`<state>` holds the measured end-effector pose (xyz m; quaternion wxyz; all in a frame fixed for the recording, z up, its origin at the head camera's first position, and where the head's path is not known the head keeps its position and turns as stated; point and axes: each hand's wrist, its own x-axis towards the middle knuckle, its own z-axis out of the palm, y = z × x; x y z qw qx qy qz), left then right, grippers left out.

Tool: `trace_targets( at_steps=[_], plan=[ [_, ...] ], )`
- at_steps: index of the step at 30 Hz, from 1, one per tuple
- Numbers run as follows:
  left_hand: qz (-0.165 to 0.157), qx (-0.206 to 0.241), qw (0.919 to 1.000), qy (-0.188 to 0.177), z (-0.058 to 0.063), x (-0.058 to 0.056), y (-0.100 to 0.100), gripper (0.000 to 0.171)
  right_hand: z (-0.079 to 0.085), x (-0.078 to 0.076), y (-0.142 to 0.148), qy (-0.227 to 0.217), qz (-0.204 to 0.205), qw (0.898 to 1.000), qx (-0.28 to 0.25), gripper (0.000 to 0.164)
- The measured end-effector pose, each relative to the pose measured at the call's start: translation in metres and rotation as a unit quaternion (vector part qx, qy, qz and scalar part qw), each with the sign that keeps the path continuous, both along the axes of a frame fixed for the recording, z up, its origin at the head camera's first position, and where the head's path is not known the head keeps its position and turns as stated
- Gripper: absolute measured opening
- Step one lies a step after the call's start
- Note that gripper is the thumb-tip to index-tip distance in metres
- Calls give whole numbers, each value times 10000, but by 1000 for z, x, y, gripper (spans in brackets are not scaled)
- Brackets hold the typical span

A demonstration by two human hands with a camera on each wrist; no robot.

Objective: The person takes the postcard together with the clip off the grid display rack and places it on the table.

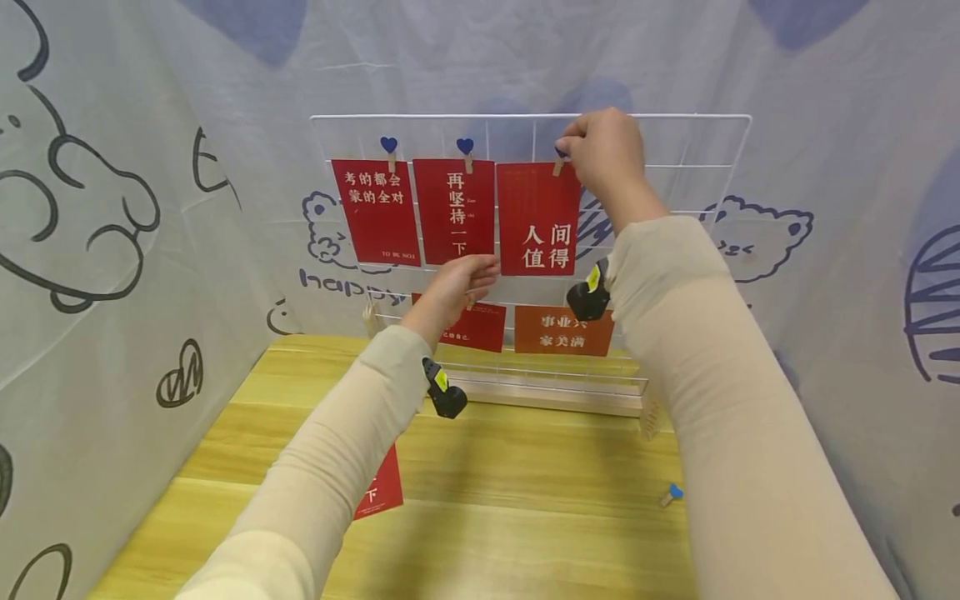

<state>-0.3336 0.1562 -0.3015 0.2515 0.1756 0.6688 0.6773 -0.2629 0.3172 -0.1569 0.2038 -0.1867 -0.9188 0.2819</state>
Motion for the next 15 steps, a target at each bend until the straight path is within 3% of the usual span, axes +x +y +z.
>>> trace_targets(
  at_steps=[15],
  plan=[
    [23, -185, 9996, 219, -5, -1, 5, 29, -2, -2, 1, 144, -94, 9997, -189, 33]
  ],
)
